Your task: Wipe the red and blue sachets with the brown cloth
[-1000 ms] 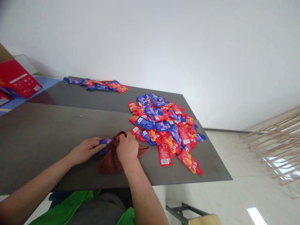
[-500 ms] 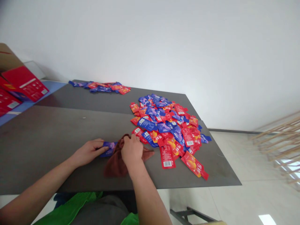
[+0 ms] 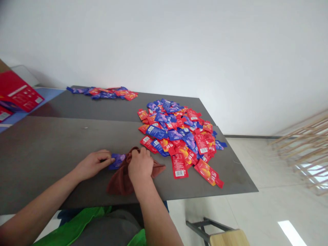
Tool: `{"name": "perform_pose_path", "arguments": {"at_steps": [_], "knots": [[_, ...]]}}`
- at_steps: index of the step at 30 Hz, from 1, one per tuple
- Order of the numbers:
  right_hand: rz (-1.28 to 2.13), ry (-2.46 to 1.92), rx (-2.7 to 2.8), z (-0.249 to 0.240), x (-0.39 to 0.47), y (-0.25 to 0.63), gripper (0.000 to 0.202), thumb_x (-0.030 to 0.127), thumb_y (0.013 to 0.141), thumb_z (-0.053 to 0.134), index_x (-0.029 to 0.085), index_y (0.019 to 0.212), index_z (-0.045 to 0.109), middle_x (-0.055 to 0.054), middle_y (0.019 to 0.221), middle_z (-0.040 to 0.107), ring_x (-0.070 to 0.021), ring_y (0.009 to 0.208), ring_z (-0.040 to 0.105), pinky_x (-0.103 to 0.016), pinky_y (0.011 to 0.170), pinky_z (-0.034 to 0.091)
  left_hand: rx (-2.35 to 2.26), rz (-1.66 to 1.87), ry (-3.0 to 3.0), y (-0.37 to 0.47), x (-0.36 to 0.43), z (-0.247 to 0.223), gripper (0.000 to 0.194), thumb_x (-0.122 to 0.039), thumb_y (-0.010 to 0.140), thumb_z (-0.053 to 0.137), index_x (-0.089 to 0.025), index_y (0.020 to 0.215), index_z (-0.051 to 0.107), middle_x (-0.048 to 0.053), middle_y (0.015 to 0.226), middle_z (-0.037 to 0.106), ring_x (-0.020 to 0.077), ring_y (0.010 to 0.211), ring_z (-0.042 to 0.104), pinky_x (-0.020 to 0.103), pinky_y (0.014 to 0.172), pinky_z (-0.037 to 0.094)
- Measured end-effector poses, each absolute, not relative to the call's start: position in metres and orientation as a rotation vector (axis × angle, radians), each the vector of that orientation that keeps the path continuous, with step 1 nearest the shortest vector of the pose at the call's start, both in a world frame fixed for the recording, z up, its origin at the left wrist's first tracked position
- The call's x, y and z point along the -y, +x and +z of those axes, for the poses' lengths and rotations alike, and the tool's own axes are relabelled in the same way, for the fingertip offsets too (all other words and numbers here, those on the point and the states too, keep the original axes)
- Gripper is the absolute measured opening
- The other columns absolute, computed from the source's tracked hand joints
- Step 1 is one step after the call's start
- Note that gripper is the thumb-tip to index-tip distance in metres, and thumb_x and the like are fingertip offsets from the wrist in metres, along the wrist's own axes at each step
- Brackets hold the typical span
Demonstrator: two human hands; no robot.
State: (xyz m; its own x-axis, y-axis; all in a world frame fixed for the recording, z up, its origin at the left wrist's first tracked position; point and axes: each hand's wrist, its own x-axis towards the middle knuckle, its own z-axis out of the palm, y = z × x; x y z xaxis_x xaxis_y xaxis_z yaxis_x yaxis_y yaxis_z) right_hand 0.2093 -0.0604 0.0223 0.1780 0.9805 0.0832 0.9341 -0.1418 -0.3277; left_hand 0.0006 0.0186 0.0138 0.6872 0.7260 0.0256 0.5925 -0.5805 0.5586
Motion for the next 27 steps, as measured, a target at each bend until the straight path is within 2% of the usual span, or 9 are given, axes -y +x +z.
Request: {"name": "perform_pose_path", "arguments": {"at_steps": [4, 8, 12, 17, 23, 27], "knots": [[0.118, -2.248, 1.707, 0.033, 0.072, 0.229, 0.013, 0.028, 0.097, 0.054, 0.024, 0.102, 0.065, -0.008, 0.106, 0.059, -0.0232, 0.096, 0.057, -0.03, 0.071, 0.045, -1.008, 0.356, 2.362, -0.001, -0.02, 0.012, 0.045, -0.045, 0.098, 0.048, -0.019, 0.061, 0.051, -0.002, 0.068, 0.052, 0.0142, 0.07, 0.054, 0.025, 0.07, 0.041], [0.109, -2.009, 1.842, 0.044, 0.067, 0.192, 0.013, 0.034, 0.098, 0.054, 0.028, 0.103, 0.064, -0.006, 0.108, 0.058, -0.0227, 0.098, 0.056, -0.031, 0.075, 0.046, -0.962, 0.354, 2.362, -0.004, -0.022, 0.008, 0.038, -0.042, 0.097, 0.048, -0.019, 0.068, 0.06, 0.0, 0.075, 0.058, 0.0158, 0.077, 0.056, 0.025, 0.074, 0.042], [0.215, -2.065, 1.905, 0.031, 0.061, 0.188, 0.014, 0.028, 0.098, 0.052, 0.026, 0.1, 0.065, -0.006, 0.105, 0.059, -0.0229, 0.095, 0.057, -0.03, 0.07, 0.047, -0.992, 0.34, 2.355, -0.003, -0.022, 0.009, 0.04, -0.043, 0.096, 0.049, -0.019, 0.066, 0.057, 0.0, 0.073, 0.056, 0.0156, 0.074, 0.055, 0.025, 0.072, 0.041], [0.118, -2.341, 1.714, 0.03, 0.073, 0.233, 0.019, 0.026, 0.1, 0.047, 0.022, 0.101, 0.066, -0.009, 0.107, 0.059, -0.024, 0.097, 0.057, -0.031, 0.07, 0.046, -1.024, 0.349, 2.354, -0.002, -0.022, 0.009, 0.043, -0.045, 0.097, 0.049, -0.019, 0.062, 0.052, -0.002, 0.07, 0.052, 0.0143, 0.07, 0.054, 0.025, 0.069, 0.04], [0.171, -1.936, 1.971, 0.048, 0.067, 0.173, 0.014, 0.032, 0.098, 0.052, 0.027, 0.102, 0.065, -0.006, 0.108, 0.059, -0.0227, 0.098, 0.055, -0.032, 0.075, 0.047, -0.981, 0.37, 2.319, -0.006, -0.024, 0.007, 0.031, -0.035, 0.09, 0.052, -0.019, 0.064, 0.057, 0.0, 0.078, 0.061, 0.0169, 0.078, 0.058, 0.026, 0.074, 0.044], [0.244, -2.049, 1.906, 0.033, 0.063, 0.174, 0.014, 0.028, 0.097, 0.052, 0.026, 0.099, 0.066, -0.006, 0.106, 0.06, -0.0228, 0.097, 0.056, -0.031, 0.073, 0.047, -1.004, 0.366, 2.351, -0.002, -0.022, 0.009, 0.035, -0.039, 0.092, 0.051, -0.019, 0.064, 0.058, 0.0, 0.073, 0.058, 0.0169, 0.076, 0.057, 0.027, 0.072, 0.043]]}}
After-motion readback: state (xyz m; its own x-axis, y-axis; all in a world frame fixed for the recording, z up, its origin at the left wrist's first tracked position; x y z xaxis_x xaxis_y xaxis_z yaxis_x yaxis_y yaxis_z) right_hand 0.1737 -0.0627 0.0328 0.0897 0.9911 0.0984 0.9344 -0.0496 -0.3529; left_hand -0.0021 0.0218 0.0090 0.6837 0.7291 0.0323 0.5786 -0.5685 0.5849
